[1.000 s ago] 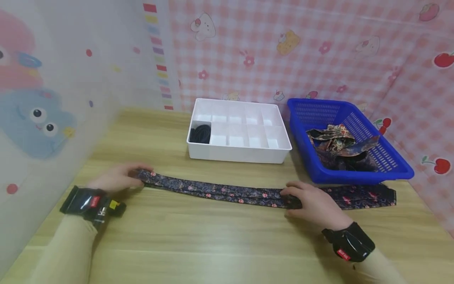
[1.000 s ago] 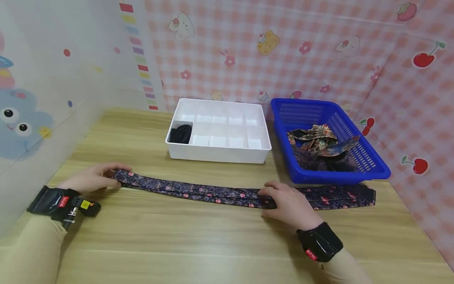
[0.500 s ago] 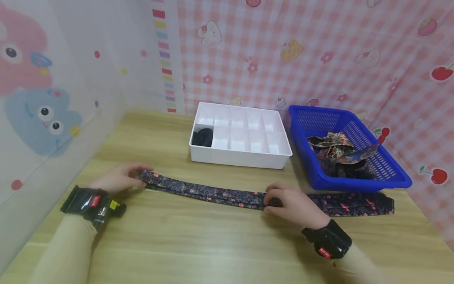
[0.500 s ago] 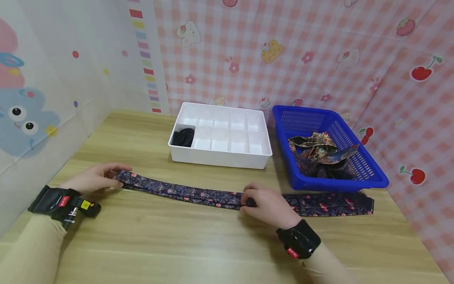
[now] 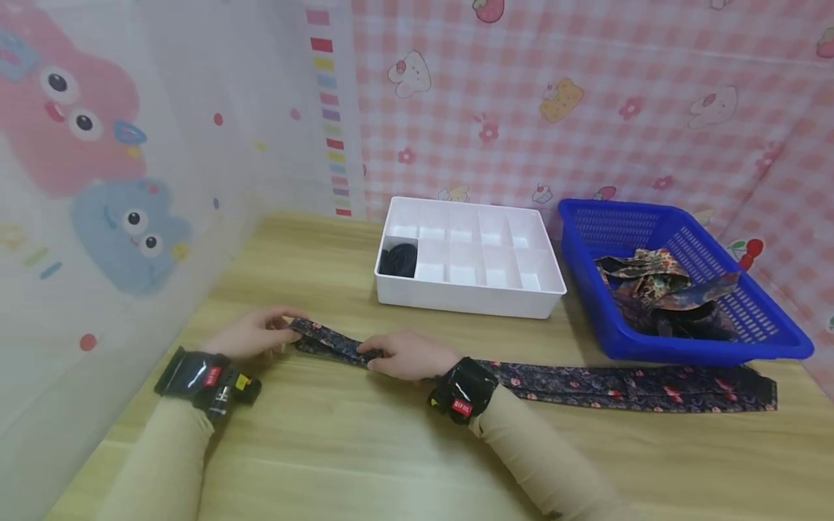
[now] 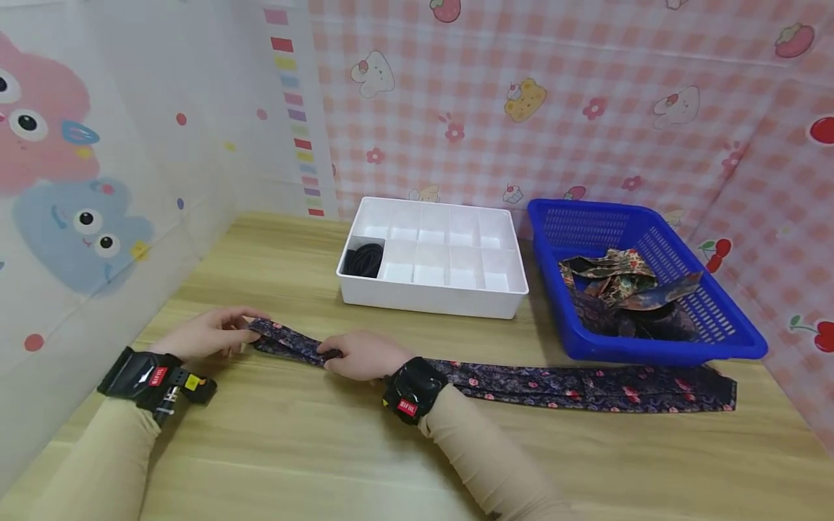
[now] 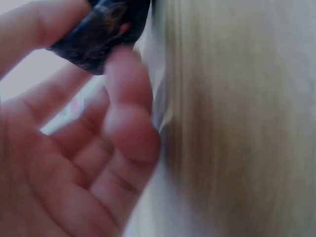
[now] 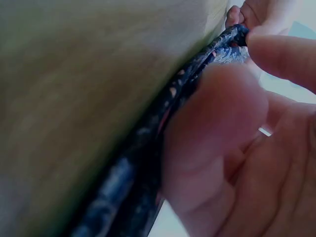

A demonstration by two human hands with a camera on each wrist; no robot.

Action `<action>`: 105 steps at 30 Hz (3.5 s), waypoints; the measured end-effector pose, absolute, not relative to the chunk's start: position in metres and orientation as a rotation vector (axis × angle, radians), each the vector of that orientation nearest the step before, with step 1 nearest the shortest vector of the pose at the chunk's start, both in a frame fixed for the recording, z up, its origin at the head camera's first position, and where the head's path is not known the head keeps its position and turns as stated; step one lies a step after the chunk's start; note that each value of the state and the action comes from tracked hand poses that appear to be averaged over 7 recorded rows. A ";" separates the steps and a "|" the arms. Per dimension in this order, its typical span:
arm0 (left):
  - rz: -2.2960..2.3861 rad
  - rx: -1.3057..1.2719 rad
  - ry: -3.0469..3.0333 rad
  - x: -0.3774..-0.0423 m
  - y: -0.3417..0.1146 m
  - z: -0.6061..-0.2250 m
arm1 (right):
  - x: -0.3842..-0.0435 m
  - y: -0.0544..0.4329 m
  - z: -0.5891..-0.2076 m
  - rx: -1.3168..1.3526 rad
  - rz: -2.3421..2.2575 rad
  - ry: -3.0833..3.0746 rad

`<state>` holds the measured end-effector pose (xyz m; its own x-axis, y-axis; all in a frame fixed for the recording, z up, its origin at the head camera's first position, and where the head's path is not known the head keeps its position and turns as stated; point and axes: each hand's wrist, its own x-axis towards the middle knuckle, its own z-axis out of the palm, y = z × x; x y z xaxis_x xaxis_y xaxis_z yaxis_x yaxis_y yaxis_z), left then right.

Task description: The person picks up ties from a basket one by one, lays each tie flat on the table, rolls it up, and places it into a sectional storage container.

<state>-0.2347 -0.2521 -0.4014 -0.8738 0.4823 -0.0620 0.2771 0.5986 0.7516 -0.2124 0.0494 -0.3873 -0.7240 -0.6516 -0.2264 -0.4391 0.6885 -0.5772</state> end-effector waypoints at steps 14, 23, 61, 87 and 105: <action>1.474 0.889 2.625 -0.214 -0.188 -0.387 | -0.222 0.036 -0.392 -0.509 -1.413 2.192; 1.192 0.958 2.801 -0.211 -0.170 -0.395 | -0.223 0.034 -0.396 -0.381 -1.622 2.157; 0.710 0.871 2.814 -0.209 -0.174 -0.391 | -0.220 0.039 -0.391 -0.844 -0.809 2.615; 0.936 1.213 2.512 -0.225 -0.120 -0.379 | -0.215 0.093 -0.395 -0.481 -1.040 2.461; 0.591 1.361 2.670 -0.219 -0.109 -0.388 | -0.214 0.100 -0.393 -0.660 -0.687 2.721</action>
<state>-0.2192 -0.1092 -0.3879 -0.6000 0.7942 0.0960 0.7605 0.5290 0.3765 -0.2140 0.1000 -0.3929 -0.8637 -0.4858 -0.1339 -0.3642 0.7854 -0.5006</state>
